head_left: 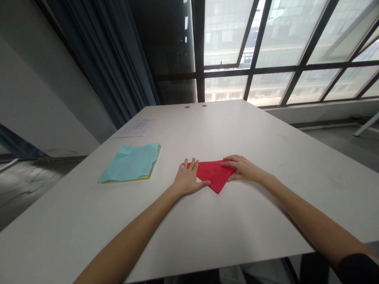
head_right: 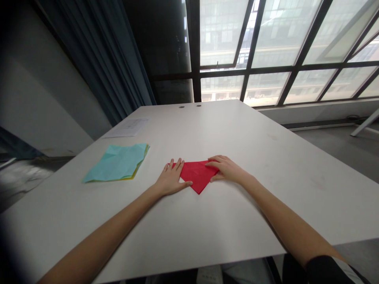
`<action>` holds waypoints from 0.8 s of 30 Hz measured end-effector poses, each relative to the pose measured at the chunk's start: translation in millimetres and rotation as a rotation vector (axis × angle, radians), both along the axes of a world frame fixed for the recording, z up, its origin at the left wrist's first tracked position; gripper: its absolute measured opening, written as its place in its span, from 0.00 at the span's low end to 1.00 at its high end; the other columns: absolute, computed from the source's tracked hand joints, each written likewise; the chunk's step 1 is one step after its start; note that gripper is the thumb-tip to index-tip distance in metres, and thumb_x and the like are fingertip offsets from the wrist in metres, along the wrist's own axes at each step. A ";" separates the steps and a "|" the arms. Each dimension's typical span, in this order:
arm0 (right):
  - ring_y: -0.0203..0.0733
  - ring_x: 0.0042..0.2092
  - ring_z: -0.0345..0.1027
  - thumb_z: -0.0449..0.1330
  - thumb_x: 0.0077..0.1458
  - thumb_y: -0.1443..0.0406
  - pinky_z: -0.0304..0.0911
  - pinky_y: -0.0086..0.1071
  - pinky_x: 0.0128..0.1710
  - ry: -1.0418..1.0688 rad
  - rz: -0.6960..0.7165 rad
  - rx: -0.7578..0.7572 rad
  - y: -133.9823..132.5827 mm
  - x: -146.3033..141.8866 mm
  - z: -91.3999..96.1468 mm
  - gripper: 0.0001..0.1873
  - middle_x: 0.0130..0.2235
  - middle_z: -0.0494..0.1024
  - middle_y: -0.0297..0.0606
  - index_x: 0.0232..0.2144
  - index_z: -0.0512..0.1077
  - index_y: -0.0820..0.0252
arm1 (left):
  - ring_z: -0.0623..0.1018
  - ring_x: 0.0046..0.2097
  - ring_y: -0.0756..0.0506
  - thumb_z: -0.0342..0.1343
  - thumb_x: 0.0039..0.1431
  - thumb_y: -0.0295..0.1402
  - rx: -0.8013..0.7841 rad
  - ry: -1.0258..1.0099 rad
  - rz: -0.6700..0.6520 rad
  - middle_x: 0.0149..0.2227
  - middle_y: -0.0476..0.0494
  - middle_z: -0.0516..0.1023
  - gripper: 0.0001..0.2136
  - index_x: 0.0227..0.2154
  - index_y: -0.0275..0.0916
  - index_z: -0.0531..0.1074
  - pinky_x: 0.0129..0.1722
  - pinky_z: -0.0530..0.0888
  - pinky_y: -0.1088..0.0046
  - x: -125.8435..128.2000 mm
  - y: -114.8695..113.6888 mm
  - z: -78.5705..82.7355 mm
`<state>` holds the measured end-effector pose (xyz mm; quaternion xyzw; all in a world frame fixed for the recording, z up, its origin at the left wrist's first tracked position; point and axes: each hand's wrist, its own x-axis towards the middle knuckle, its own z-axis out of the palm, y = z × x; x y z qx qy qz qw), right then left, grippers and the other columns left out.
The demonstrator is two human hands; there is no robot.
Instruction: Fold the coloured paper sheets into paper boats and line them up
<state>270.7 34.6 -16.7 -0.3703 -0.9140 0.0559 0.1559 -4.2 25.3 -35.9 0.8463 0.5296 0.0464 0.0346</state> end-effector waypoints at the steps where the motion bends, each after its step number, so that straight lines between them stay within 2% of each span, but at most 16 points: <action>1: 0.50 0.53 0.58 0.56 0.46 0.46 0.53 0.44 0.52 0.003 0.006 0.001 -0.3 -0.5 0.5 0.31 0.52 0.67 0.45 0.49 0.67 0.54 | 0.43 0.62 0.28 0.38 0.45 0.63 -0.001 -0.002 0.000 0.63 0.34 0.44 0.46 0.61 0.34 0.45 0.57 0.47 0.49 0.0 -0.2 0.4; 10: 0.48 0.50 0.62 0.55 0.50 0.49 0.58 0.42 0.49 0.034 0.023 -0.034 -3.8 -1.7 7.9 0.25 0.49 0.69 0.43 0.48 0.69 0.52 | 0.42 0.62 0.28 0.38 0.44 0.64 -0.019 -0.013 0.003 0.63 0.34 0.44 0.47 0.61 0.34 0.46 0.57 0.48 0.48 0.6 -1.0 3.4; 14: 0.43 0.45 0.65 0.51 0.56 0.53 0.60 0.38 0.46 0.099 0.075 0.025 -9.0 -10.0 13.9 0.17 0.43 0.74 0.40 0.39 0.74 0.54 | 0.43 0.63 0.30 0.38 0.48 0.61 -0.023 -0.033 -0.003 0.63 0.35 0.45 0.43 0.61 0.36 0.47 0.57 0.49 0.49 -1.6 0.2 1.9; 17: 0.41 0.40 0.67 0.47 0.59 0.56 0.61 0.36 0.43 0.121 0.077 0.094 -14.3 -19.0 15.5 0.18 0.36 0.76 0.40 0.34 0.75 0.56 | 0.45 0.63 0.33 0.34 0.54 0.57 -0.030 -0.079 0.014 0.63 0.38 0.46 0.36 0.60 0.39 0.48 0.57 0.49 0.51 -3.2 3.3 -1.1; 21: 0.40 0.36 0.68 0.46 0.60 0.57 0.61 0.35 0.40 0.162 -0.025 0.135 -18.5 -25.4 11.9 0.18 0.31 0.77 0.39 0.32 0.74 0.58 | 0.48 0.63 0.37 0.25 0.60 0.50 -0.039 -0.203 0.102 0.62 0.39 0.49 0.30 0.59 0.38 0.50 0.58 0.52 0.55 -4.1 8.5 -3.7; 24: 0.39 0.33 0.69 0.46 0.59 0.56 0.63 0.33 0.36 0.317 -0.214 0.070 -16.6 -23.8 9.1 0.18 0.32 0.77 0.38 0.33 0.73 0.57 | 0.49 0.63 0.41 0.22 0.62 0.47 -0.004 -0.320 0.163 0.62 0.37 0.50 0.29 0.59 0.37 0.51 0.58 0.54 0.59 -4.8 11.0 -4.1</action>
